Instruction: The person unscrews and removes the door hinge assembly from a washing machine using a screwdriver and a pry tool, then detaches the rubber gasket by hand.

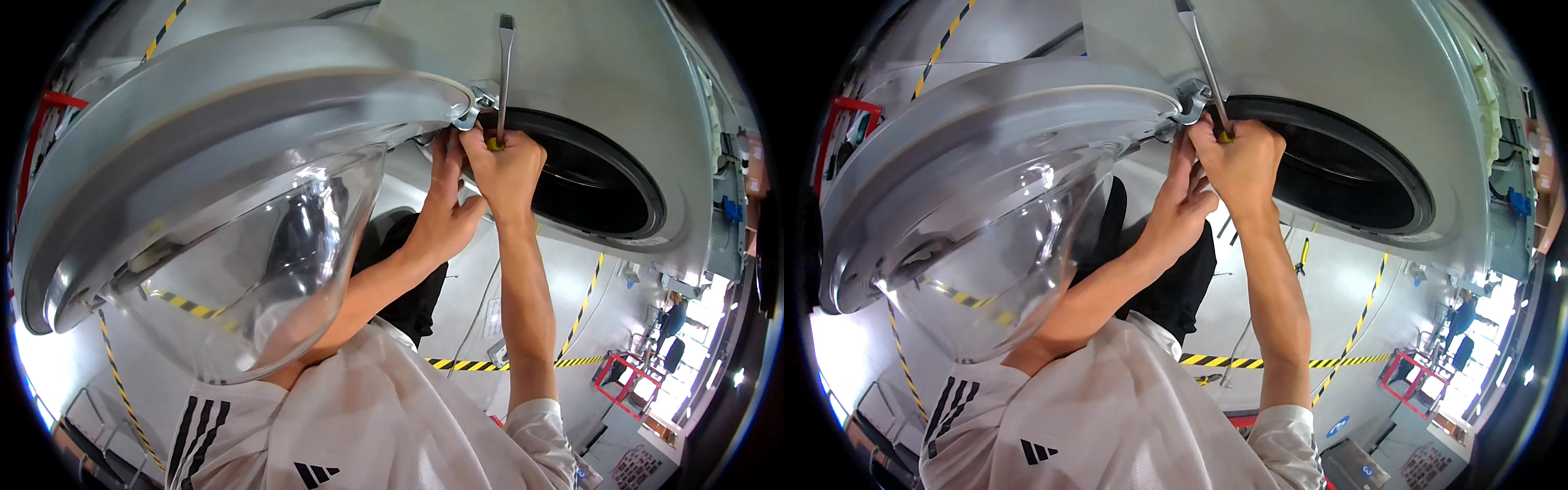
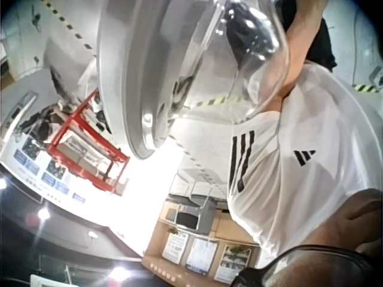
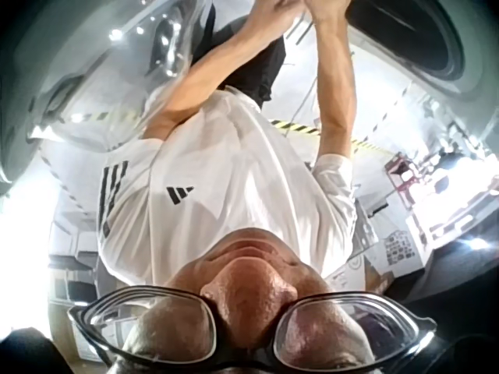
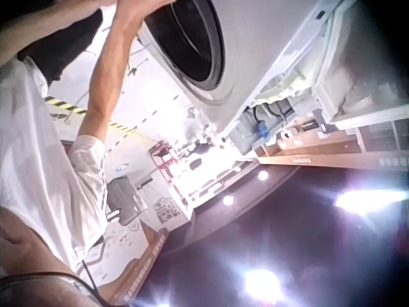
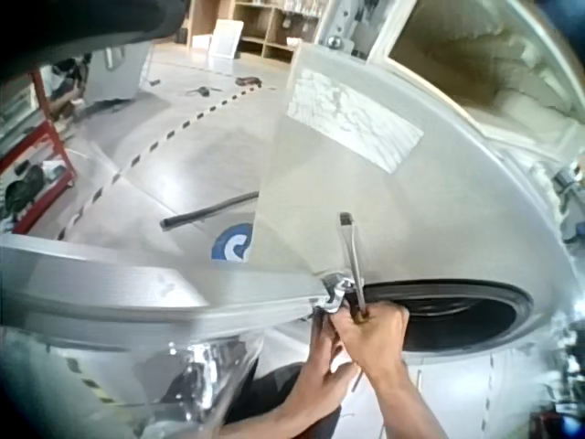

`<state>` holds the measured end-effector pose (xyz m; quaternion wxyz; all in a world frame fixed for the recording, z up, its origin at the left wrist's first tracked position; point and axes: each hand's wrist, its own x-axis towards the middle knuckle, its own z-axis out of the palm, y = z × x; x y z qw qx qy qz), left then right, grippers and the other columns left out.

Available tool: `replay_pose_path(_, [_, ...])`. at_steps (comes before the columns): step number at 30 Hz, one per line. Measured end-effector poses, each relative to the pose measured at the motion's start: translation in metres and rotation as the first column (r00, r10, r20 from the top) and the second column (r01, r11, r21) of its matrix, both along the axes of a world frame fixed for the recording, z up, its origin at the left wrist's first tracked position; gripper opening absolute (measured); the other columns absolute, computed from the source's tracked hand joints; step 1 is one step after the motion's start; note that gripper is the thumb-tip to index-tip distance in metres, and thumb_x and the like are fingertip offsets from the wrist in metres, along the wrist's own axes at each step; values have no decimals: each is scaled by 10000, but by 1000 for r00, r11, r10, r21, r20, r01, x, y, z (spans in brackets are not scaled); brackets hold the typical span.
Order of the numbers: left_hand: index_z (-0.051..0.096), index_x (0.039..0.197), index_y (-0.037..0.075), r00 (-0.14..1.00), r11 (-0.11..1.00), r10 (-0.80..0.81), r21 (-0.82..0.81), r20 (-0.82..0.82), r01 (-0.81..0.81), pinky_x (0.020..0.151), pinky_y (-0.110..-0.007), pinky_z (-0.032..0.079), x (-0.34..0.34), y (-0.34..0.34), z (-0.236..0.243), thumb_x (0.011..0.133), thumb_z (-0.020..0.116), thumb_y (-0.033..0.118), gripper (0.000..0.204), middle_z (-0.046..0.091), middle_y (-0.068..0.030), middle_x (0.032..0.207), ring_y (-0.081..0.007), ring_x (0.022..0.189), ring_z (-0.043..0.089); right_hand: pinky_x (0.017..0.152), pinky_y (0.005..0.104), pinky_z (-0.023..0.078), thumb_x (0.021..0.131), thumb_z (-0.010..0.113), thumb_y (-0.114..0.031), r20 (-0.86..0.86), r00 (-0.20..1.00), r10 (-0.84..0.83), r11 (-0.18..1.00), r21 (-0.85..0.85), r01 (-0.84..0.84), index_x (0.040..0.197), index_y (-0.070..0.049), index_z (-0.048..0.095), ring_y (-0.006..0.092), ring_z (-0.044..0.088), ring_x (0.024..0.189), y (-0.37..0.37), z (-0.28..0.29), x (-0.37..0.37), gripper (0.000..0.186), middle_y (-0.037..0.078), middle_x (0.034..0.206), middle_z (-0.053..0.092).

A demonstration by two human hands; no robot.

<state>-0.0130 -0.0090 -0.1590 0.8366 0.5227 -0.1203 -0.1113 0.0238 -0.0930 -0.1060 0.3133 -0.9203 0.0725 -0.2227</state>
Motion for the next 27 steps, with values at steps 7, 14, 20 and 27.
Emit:
replay_pose_path(7, [90, 1444, -72, 941, 984, 60, 140, 334, -112, 1136, -366, 129, -2, 4, 1, 722, 391, -87, 783, 167, -236, 1508, -327, 1424, 134, 439, 341, 424, 724, 681, -184, 57, 998, 24, 994, -103, -18, 545, 57, 565, 295, 501, 397, -5, -6, 2, 322, 164, 473, 507])
replay_pose_path(14, [48, 1442, -70, 909, 963, 126, 172, 397, -208, 1140, -388, 109, -2, -12, -2, 698, 429, -127, 838, 119, -250, 1510, -386, 1418, 93, 505, 321, 471, 721, 705, -222, -25, 999, -49, 999, 15, 49, 687, 64, 631, 238, 571, 463, -11, 13, -3, 298, 148, 530, 576])
replay_pose_path(20, [63, 1442, -73, 904, 957, 134, 183, 406, -225, 1141, -402, 120, -3, -12, -4, 698, 440, -109, 835, 148, -230, 1511, -362, 1417, 127, 516, 306, 476, 728, 702, -211, 33, 998, -57, 996, 67, 55, 689, 56, 638, 219, 579, 470, 0, 14, -8, 277, 136, 531, 582])
replay_pose_path(27, [341, 1348, -8, 978, 978, 199, 80, -55, -194, 997, -349, 364, -14, 1, -40, 800, 446, -39, 559, 437, -136, 1357, -225, 1229, 450, 528, 301, 489, 735, 694, -191, 102, 990, -93, 995, 54, 88, 690, 50, 639, 223, 609, 483, 0, -6, -4, 251, 125, 532, 599])
